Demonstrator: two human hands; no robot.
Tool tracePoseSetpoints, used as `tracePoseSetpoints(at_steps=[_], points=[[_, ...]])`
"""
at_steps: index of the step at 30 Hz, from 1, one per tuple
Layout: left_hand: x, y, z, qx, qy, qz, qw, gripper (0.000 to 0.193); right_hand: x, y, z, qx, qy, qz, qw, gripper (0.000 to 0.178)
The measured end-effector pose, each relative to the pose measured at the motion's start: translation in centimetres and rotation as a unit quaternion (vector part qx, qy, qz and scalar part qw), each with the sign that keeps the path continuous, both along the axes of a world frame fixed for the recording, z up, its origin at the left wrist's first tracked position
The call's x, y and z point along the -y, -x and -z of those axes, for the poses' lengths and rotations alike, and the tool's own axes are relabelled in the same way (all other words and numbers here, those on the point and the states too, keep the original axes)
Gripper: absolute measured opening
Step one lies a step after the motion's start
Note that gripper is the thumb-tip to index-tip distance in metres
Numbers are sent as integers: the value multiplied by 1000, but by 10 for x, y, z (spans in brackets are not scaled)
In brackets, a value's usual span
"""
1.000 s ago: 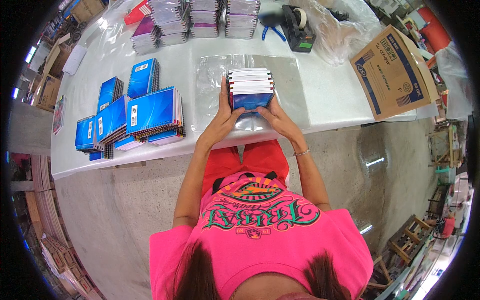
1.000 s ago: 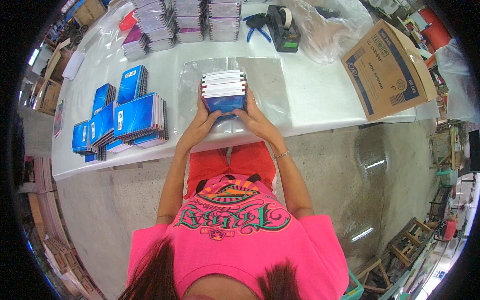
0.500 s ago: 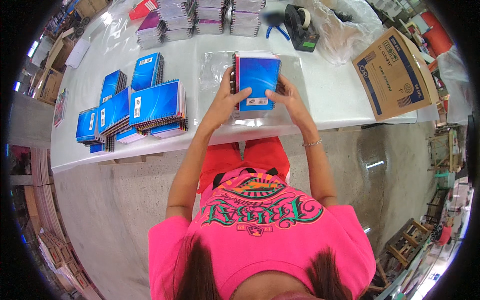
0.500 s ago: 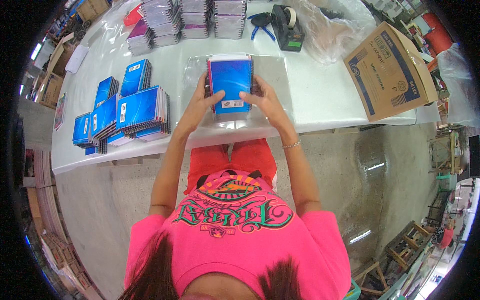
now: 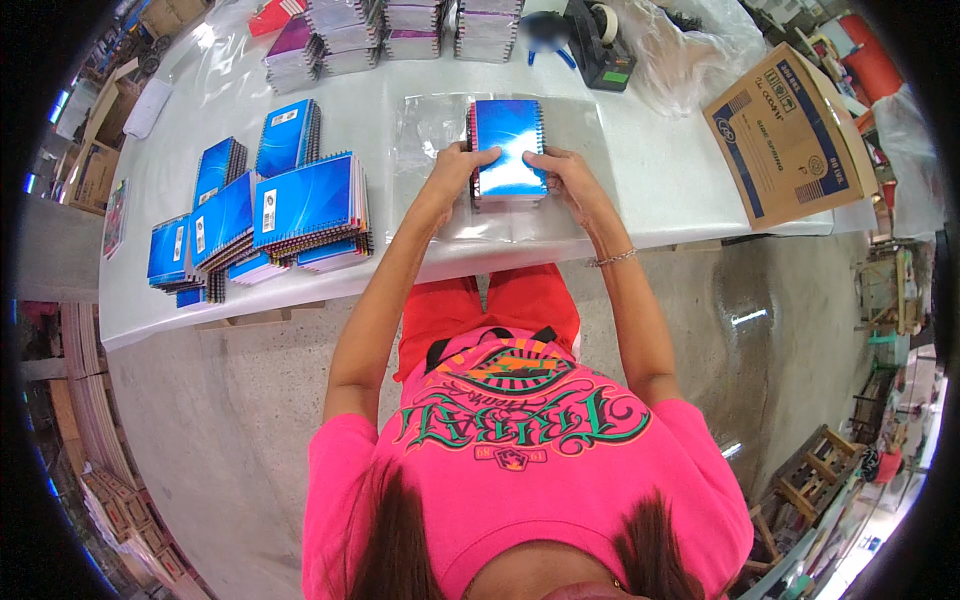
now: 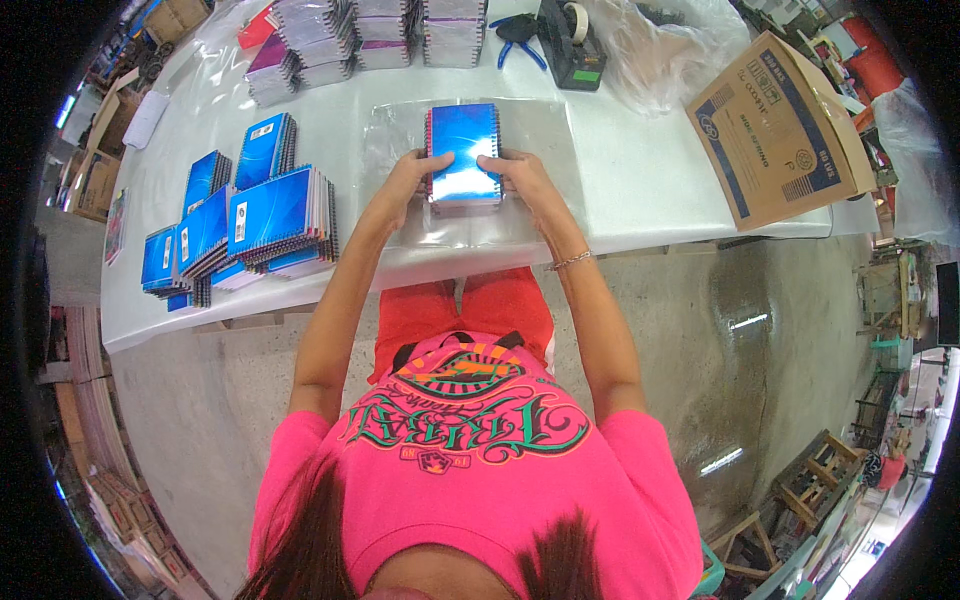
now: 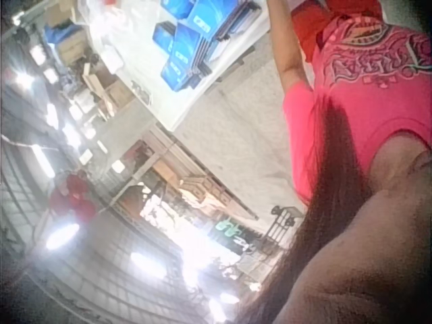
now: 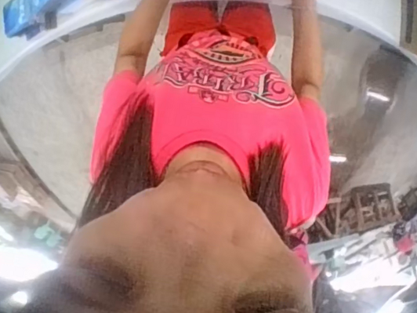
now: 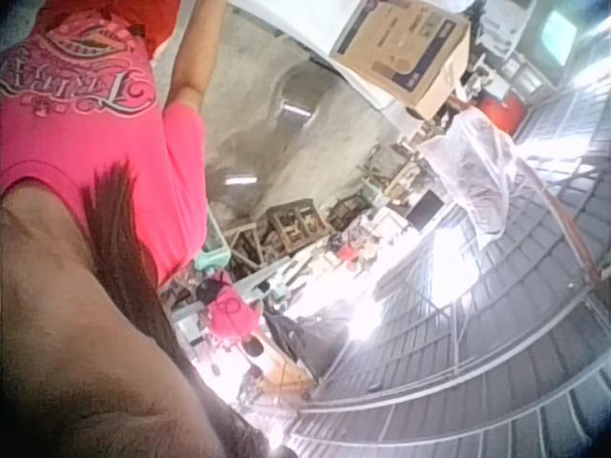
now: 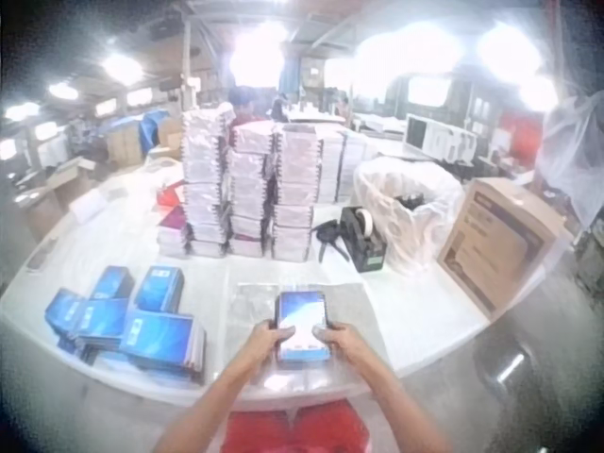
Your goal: The person places spiral-bound notebooks into clear plastic bags one at a time, folds the bag edges, and seals them with tape. The person repeats this process for multiple notebooks, stacking the finished packages on the table.
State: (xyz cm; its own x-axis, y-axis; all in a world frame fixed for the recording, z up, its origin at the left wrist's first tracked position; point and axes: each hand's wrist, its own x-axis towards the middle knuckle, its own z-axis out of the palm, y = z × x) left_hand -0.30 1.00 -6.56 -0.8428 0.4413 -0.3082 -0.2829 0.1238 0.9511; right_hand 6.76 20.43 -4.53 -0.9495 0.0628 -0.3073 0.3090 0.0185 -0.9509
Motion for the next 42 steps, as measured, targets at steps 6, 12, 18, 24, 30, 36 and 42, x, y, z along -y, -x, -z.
tracePoseSetpoints(at_steps=[6,12,18,24,30,36,42], points=[[-4,-6,1,10,-18,-14,1000,68,11,-6,0,-26,45,24,998,48],[-7,-7,14,-38,-11,-49,998,66,11,-7,9,-65,1,6,998,53],[-5,-7,17,-47,4,-40,998,71,9,-1,22,-92,-322,33,942,49],[20,-12,-3,-318,289,-128,894,66,-17,-24,38,-172,-453,212,848,52],[26,-23,45,-435,464,-201,745,53,-10,-43,51,-93,-635,202,740,43],[21,-26,41,-464,441,-184,746,29,0,-41,41,-203,-608,205,739,33],[18,-53,-22,-282,300,-239,879,40,-16,-46,20,-70,-470,208,855,52]])
